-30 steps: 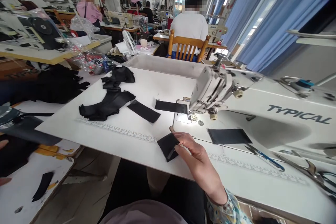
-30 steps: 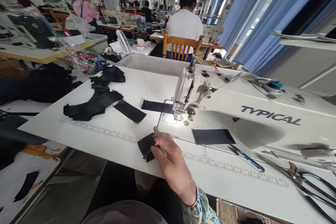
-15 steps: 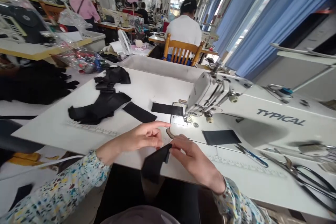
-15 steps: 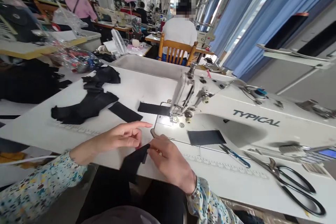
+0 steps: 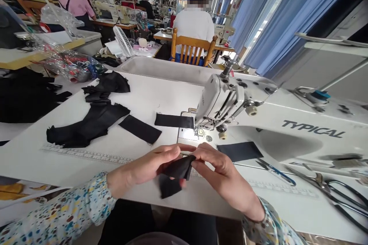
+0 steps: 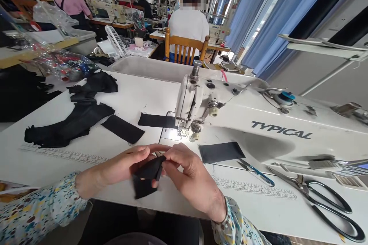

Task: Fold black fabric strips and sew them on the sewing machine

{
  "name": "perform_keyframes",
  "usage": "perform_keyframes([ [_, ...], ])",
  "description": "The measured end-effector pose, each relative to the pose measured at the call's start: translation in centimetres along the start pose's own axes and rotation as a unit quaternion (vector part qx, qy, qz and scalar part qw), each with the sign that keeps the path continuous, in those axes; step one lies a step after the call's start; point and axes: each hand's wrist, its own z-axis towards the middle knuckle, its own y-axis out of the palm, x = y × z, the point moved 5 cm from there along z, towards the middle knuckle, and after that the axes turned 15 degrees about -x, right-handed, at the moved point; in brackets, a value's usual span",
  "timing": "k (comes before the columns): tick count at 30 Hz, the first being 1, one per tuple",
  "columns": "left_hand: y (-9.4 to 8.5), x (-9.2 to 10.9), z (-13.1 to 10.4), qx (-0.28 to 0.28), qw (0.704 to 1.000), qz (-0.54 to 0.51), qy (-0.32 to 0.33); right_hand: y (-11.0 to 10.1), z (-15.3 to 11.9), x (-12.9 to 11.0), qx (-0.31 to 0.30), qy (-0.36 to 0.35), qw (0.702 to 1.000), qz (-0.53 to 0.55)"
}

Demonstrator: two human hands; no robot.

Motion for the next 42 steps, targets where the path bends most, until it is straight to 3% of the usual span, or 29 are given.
perform_keyframes([
  [3,-1.8,1.4,-1.7,0.072,0.991,0.111,-0.030,-0.5,-0.1,1.5,0.012,0.050,0.998,-0.023],
  [5,-3.2,2.3,-2.7,0.112,0.961,0.244,-0.069,-0.4,0.1,2.5,0.004,0.076,0.995,-0.066],
  [7,-4.2,2.8,-3.3,0.152,0.906,0.377,-0.122,-0.1,0.4,3.1,-0.007,0.086,0.988,-0.125],
  [9,-4.1,3.2,-3.4,0.200,0.829,0.504,-0.135,0.2,0.9,3.4,-0.008,0.084,0.978,-0.190],
  [11,-2.5,3.1,-2.9,0.213,0.772,0.593,-0.085,0.5,1.3,3.6,0.001,0.074,0.965,-0.252],
  [12,-1.4,2.7,-2.4,0.194,0.759,0.619,-0.053,0.6,1.5,3.7,0.007,0.070,0.959,-0.276],
  [15,1.7,0.8,-1.1,0.116,0.748,0.654,0.006,0.5,1.2,4.0,0.035,0.072,0.944,-0.321],
  [18,2.5,-0.5,-0.5,0.103,0.736,0.669,0.018,0.4,-0.4,3.8,0.063,0.064,0.943,-0.321],
  [24,0.4,-0.2,0.5,0.094,0.728,0.679,0.032,1.7,-3.4,3.1,0.070,0.003,0.949,-0.307],
  [29,-0.8,0.7,2.1,0.070,0.733,0.674,0.047,1.6,-3.0,4.0,0.057,0.021,0.938,-0.342],
  [34,-0.5,1.6,3.3,0.073,0.727,0.681,0.052,1.2,-2.6,4.0,0.051,0.024,0.937,-0.344],
  [42,-1.3,0.3,4.1,0.035,0.711,0.703,0.012,1.0,-2.4,4.1,0.035,0.020,0.941,-0.337],
])
